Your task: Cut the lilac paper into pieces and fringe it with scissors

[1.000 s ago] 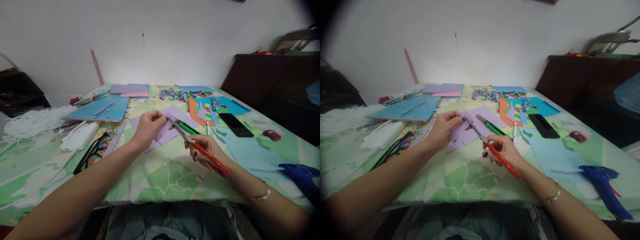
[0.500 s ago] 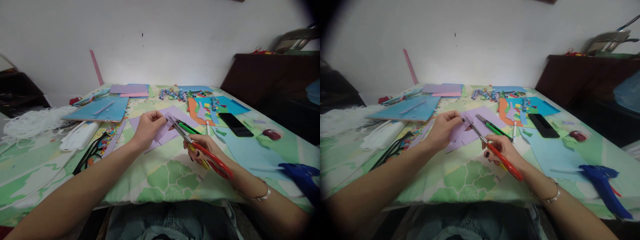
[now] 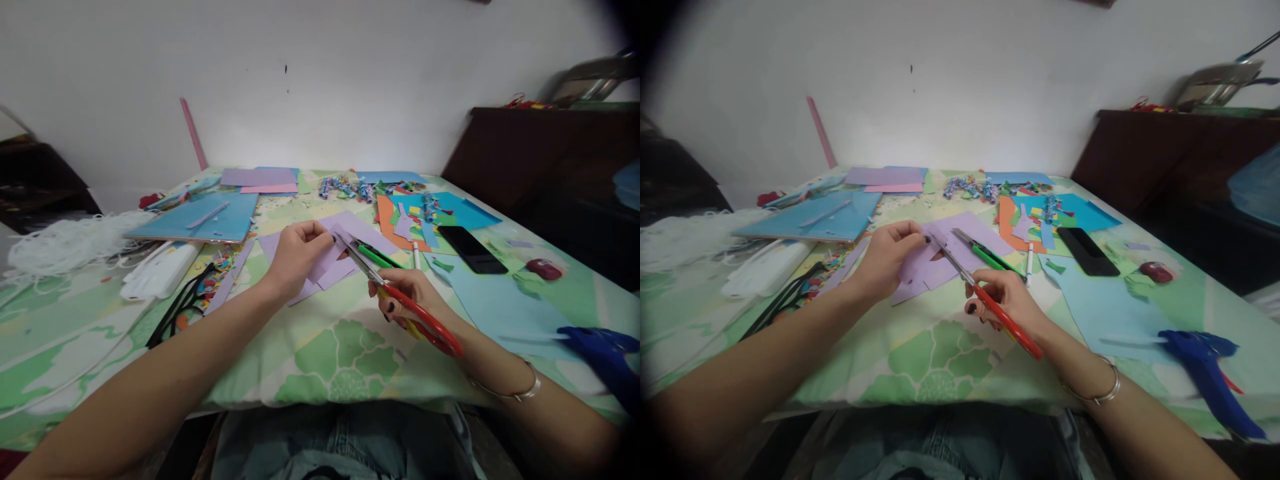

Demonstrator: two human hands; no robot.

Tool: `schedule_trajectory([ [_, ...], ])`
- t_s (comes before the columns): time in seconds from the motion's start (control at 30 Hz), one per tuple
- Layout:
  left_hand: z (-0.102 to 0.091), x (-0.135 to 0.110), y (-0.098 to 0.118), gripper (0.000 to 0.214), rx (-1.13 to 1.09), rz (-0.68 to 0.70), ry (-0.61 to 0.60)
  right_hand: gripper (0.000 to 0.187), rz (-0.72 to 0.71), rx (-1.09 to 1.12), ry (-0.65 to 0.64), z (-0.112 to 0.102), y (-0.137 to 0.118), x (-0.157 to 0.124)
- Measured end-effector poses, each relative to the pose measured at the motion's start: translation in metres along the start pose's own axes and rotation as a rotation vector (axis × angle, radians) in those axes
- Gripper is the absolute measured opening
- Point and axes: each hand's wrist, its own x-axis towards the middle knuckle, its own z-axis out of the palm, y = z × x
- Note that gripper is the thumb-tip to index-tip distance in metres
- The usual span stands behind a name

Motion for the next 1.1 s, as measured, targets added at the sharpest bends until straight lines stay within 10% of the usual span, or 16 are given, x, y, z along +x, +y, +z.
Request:
schedule_trajectory([
  [1.1,0.0012,0.0004,0.0008,0.011,-0.052,-0.002,-0.013,0.048,-0.051,0.019,-0.062,-0.0023,0.0023,0.0002],
])
